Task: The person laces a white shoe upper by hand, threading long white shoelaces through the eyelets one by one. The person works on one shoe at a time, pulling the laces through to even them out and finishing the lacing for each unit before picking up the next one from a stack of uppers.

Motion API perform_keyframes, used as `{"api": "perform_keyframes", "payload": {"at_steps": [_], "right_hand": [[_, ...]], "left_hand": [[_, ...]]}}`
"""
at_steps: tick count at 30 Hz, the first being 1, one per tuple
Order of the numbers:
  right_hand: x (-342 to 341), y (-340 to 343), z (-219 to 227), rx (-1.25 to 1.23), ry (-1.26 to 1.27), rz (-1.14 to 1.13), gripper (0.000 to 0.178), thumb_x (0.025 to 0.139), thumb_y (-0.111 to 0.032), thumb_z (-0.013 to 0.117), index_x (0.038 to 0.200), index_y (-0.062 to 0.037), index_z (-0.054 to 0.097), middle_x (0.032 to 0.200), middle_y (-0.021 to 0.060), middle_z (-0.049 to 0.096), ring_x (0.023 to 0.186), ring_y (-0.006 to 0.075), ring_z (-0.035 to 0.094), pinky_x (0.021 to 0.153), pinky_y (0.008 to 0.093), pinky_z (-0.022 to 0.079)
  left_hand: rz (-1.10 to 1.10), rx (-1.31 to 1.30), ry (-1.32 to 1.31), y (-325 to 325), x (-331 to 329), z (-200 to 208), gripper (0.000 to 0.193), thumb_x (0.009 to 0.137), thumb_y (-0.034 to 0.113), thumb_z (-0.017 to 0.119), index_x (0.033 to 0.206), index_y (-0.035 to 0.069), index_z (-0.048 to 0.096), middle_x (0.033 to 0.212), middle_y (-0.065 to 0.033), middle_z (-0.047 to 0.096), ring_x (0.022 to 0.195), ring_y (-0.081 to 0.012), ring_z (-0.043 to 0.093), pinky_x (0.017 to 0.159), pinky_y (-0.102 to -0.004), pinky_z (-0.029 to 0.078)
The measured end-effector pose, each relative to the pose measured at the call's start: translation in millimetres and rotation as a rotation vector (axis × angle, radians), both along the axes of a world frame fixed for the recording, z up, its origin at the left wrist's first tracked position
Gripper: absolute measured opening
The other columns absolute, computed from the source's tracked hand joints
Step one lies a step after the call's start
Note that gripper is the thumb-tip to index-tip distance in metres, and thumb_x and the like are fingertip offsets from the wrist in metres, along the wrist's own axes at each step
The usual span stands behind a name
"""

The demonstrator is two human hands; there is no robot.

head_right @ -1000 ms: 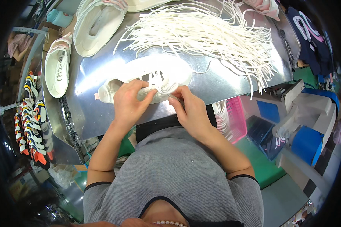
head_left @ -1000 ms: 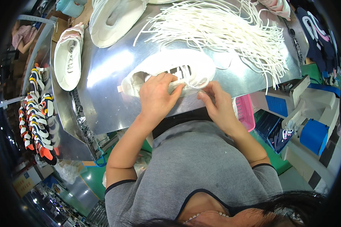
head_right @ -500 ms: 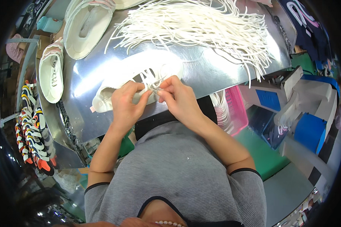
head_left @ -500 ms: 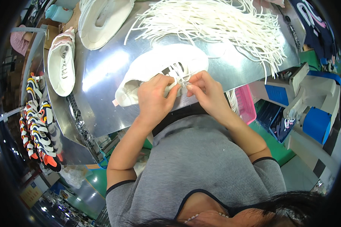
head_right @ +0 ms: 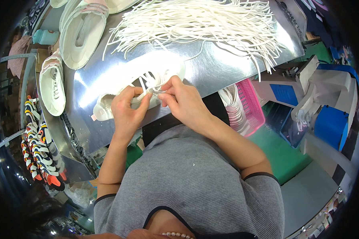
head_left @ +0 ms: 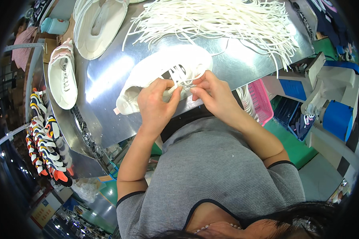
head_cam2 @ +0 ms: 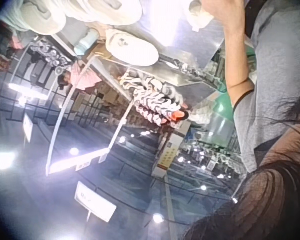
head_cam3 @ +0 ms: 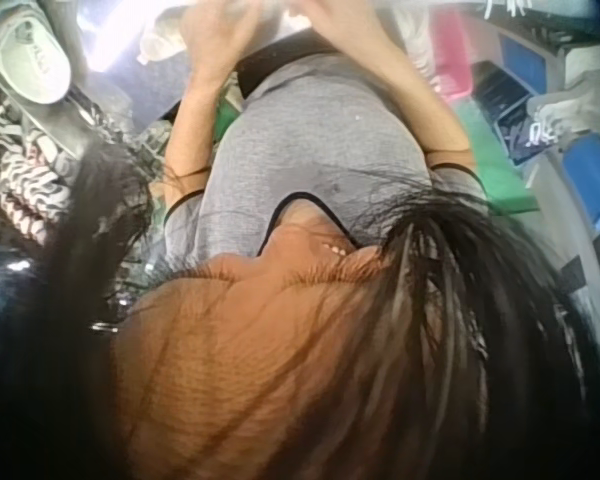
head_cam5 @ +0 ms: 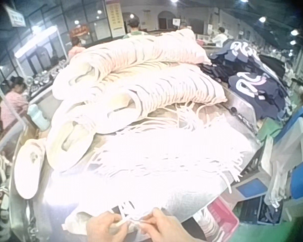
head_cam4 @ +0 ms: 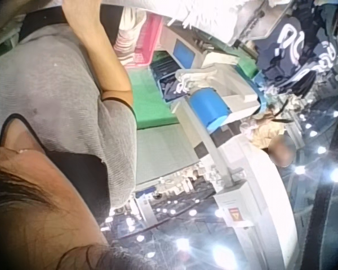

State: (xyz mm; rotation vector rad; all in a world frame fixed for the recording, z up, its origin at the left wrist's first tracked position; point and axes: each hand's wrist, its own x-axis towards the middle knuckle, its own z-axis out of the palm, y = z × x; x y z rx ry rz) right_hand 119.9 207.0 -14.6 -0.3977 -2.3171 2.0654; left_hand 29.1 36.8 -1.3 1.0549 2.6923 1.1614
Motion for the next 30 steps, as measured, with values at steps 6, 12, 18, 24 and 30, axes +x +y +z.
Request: {"api": "perform_keyframes", "payload": {"at_steps": [6,12,18,24,30], "right_hand": [[-3,-17,-16,-0.043,-0.062,-0.062,0.022,0.096,-0.015,0.061,0.1,0.0021,0.048,0.075,0.0132,0.07,0.071,0.0277,0.069,0.068,0.0352,0.052],[2,-6,-9,-0.018,-0.042,0.041,0.025,0.095,-0.017,0.065,0.104,0.0013,0.052,0.075,0.014,0.069,0.068,0.0307,0.069,0.063,0.0376,0.052],[18,49,27,0.337,0.059,-0.16,0.025,0.086,-0.002,0.068,0.11,-0.0047,0.066,0.089,0.0075,0.074,0.062,0.0156,0.064,0.059,0.0318,0.052],[-27,-3,33,0.864,0.23,0.373,0.027,0.083,-0.009,0.067,0.11,-0.0094,0.065,0.091,0.0104,0.072,0.079,0.0303,0.069,0.065,0.0381,0.052],[-51,5,19,0.498,0.117,0.41,0.014,0.086,-0.014,0.067,0.099,-0.0092,0.068,0.079,0.0102,0.071,0.075,0.0323,0.069,0.066,0.0441,0.053]], "left_hand": [[-0.061,0.009,0.065,-7,13,-4,0.017,0.078,0.003,0.077,0.087,0.0,0.064,0.075,-0.0119,0.061,0.064,-0.0274,0.06,0.06,-0.0358,0.046],[-0.096,-0.03,0.121,-14,21,-3,0.016,0.078,0.002,0.077,0.089,0.004,0.066,0.074,-0.01,0.059,0.065,-0.0287,0.058,0.059,-0.0375,0.044],[-0.14,-0.094,0.31,-21,16,4,0.016,0.076,0.003,0.078,0.089,0.006,0.067,0.072,-0.006,0.058,0.062,-0.0248,0.056,0.058,-0.0358,0.043],[-0.125,-0.041,0.487,-23,18,-6,0.013,0.074,0.002,0.071,0.086,0.006,0.067,0.069,-0.0038,0.052,0.063,-0.0202,0.054,0.056,-0.0333,0.041],[-0.163,-0.009,0.446,-26,16,-9,0.019,0.072,0.0,0.074,0.089,0.004,0.067,0.069,-0.0049,0.053,0.063,-0.0223,0.053,0.055,-0.0342,0.042]]}}
